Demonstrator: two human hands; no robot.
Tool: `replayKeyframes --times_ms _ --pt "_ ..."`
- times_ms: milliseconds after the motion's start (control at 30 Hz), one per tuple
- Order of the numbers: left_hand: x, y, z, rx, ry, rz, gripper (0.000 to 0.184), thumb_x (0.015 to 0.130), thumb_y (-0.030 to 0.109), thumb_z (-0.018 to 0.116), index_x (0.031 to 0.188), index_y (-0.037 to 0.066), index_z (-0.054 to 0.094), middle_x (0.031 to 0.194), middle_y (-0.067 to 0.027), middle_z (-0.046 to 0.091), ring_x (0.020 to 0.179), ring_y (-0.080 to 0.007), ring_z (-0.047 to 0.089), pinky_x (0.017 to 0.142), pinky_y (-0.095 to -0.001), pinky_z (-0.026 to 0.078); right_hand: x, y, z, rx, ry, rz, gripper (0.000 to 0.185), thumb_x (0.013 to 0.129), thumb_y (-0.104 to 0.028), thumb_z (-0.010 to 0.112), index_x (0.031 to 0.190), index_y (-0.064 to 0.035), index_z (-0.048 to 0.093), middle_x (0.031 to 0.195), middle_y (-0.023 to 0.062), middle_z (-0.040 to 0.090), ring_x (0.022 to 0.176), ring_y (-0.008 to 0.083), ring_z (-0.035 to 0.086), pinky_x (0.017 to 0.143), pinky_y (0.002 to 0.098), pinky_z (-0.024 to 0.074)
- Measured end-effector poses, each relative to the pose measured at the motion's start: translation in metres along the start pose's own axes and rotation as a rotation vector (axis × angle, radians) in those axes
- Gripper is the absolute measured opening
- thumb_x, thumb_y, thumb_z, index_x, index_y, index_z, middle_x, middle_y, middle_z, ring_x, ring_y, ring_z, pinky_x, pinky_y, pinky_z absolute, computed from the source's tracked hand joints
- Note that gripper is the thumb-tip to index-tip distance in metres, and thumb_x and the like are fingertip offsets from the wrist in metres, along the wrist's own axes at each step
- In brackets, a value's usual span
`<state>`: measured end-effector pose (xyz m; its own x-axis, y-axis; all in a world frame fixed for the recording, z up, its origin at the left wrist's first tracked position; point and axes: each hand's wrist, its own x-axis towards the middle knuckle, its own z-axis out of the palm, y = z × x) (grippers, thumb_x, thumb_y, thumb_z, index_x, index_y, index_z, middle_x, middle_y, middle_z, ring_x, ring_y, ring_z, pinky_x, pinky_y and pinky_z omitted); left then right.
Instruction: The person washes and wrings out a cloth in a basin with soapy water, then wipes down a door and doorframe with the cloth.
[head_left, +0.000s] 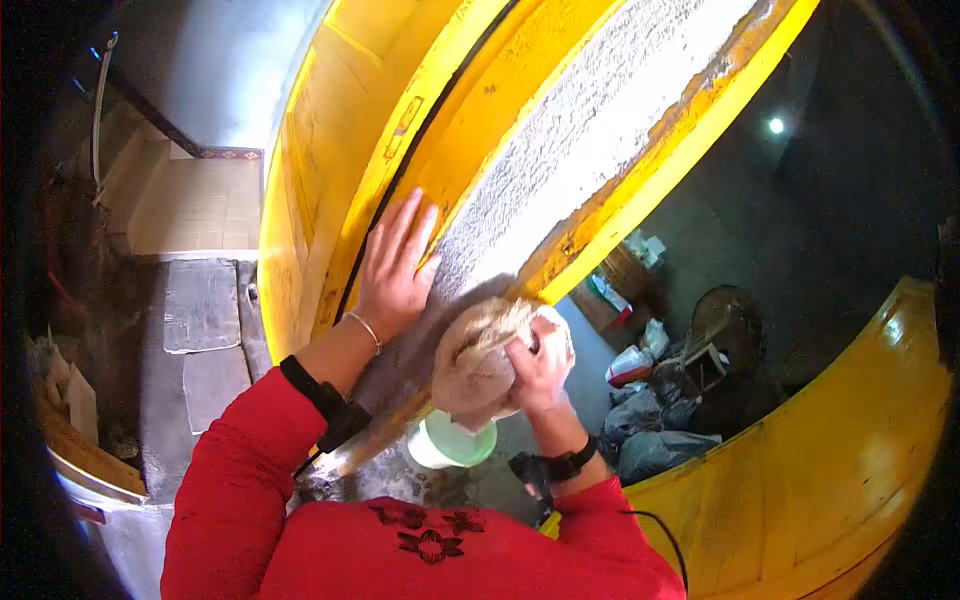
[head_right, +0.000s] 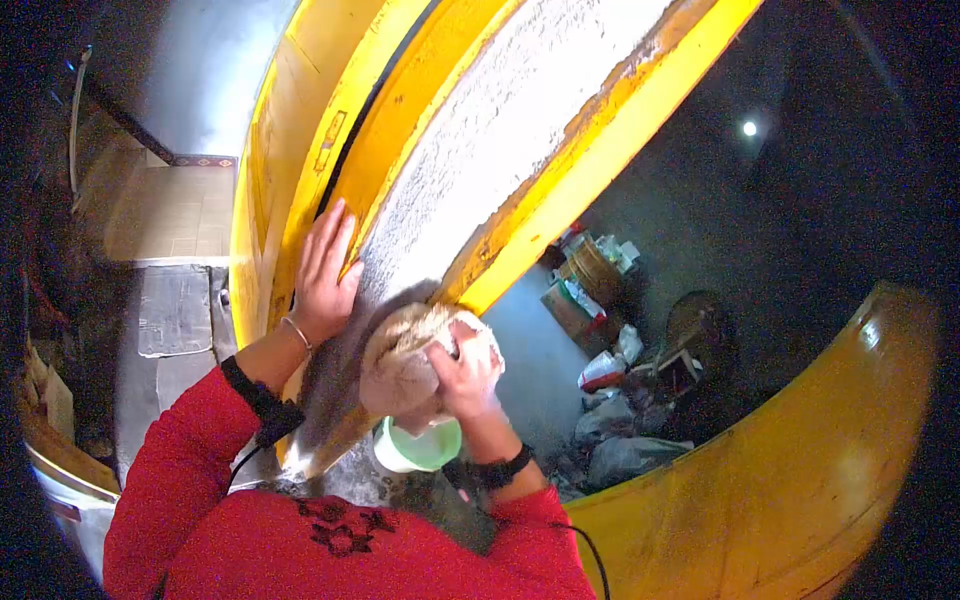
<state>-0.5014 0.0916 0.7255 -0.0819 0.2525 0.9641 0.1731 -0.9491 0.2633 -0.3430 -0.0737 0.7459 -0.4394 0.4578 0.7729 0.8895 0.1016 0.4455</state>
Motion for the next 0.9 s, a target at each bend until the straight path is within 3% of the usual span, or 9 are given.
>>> replayKeyframes --times_ms 67,133,233,400,533,600,667,767,900 --pt "-0.002 0.0 0.0 0.025 0.007 0.007 0.054 0.077 0.007 0.059 0.128 0.002 0.043 0.135 -0.0168 0.038 0.118 -0.0367 0.041 0.099 -0.0431 0.033 -0.011 0.017 0.008 0.009 -0.021 0.106 0.03 0.069 -0.017 0.067 0.095 -0.003 0.061 0.093 0.0159 0.056 0.078 0.0331 0.057 0.065 0.0396 0.0484" --pt "0.0 0.002 0.0 0.02 0.016 0.004 0.055 0.074 0.007 0.062 0.127 0.004 0.045 0.134 -0.0163 0.04 0.117 -0.035 0.043 0.097 -0.0419 0.035 0.019 0.023 0.001 0.416 0.185 0.739 0.05 0.078 -0.028 0.065 0.112 0.005 0.049 0.103 0.0161 0.054 0.092 0.026 0.055 0.083 0.0379 0.0464" --pt "-0.001 -0.001 0.002 -0.004 0.025 0.022 0.052 0.077 0.005 0.056 0.128 0.001 0.043 0.135 -0.0166 0.039 0.12 -0.0338 0.041 0.101 -0.0398 0.032 0.081 0.027 -0.025 0.94 0.473 0.723 0.041 0.083 -0.031 0.057 0.109 -0.0027 0.043 0.108 0.0101 0.045 0.099 0.0176 0.049 0.088 0.0344 0.0422" --pt "-0.001 -0.003 0.007 -0.006 0.043 0.042 0.056 0.076 0.011 0.063 0.128 0.006 0.044 0.133 -0.0163 0.04 0.114 -0.0346 0.043 0.096 -0.0427 0.035 0.055 0.029 0.002 0.15 0.33 0.294 0.037 0.088 -0.025 0.047 0.112 0.0033 0.042 0.113 0.0127 0.038 0.103 0.021 0.044 0.093 0.037 0.037" --pt "0.003 0.006 -0.001 -0.008 -0.056 -0.011 0.054 0.081 0.012 0.058 0.131 0.002 0.039 0.138 -0.0192 0.034 0.123 -0.036 0.037 0.102 -0.044 0.031 -0.044 -0.02 0.043 0.659 0.188 0.868 0.043 0.079 -0.017 0.058 0.115 0.0024 0.046 0.11 0.0127 0.044 0.1 0.0237 0.046 0.086 0.0381 0.0395" --pt "0.002 0.007 -0.002 -0.016 -0.058 -0.008 0.054 0.081 0.01 0.057 0.131 0.002 0.039 0.137 -0.0201 0.033 0.123 -0.0372 0.036 0.102 -0.044 0.031 -0.123 -0.045 0.073 0.233 -0.052 0.439 0.034 0.075 -0.017 0.062 0.105 -0.0022 0.056 0.097 0.016 0.051 0.086 0.0336 0.05 0.077 0.0386 0.0428" --pt "0.001 0.007 -0.002 -0.035 -0.039 0.008 0.054 0.082 0.01 0.057 0.132 0.002 0.038 0.137 -0.02 0.033 0.122 -0.0373 0.037 0.102 -0.0441 0.03 -0.125 -0.085 0.06 0.416 -0.479 0.63 0.025 0.071 -0.014 0.063 0.092 -0.0013 0.058 0.091 0.0169 0.055 0.086 0.0335 0.052 0.069 0.0403 0.0433" --pt "-0.004 -0.002 0.005 -0.043 0.033 0.055 0.054 0.078 0.011 0.06 0.129 0.005 0.042 0.134 -0.0181 0.038 0.116 -0.0364 0.041 0.097 -0.0438 0.034 -0.146 -0.101 0.056 0.438 -0.616 0.352 0.027 0.073 -0.012 0.062 0.097 -0.0018 0.056 0.096 0.017 0.055 0.088 0.0346 0.053 0.073 0.0408 0.0444" --pt "-0.001 -0.011 0.015 -0.051 0.097 0.079 0.052 0.076 0.011 0.061 0.126 0.006 0.046 0.132 -0.0174 0.041 0.112 -0.0358 0.044 0.095 -0.0432 0.036 -0.117 -0.078 0.039 0.533 -0.191 0.858 0.026 0.074 -0.011 0.064 0.095 -0.0038 0.052 0.098 0.0112 0.051 0.09 0.0256 0.052 0.078 0.0361 0.0442"
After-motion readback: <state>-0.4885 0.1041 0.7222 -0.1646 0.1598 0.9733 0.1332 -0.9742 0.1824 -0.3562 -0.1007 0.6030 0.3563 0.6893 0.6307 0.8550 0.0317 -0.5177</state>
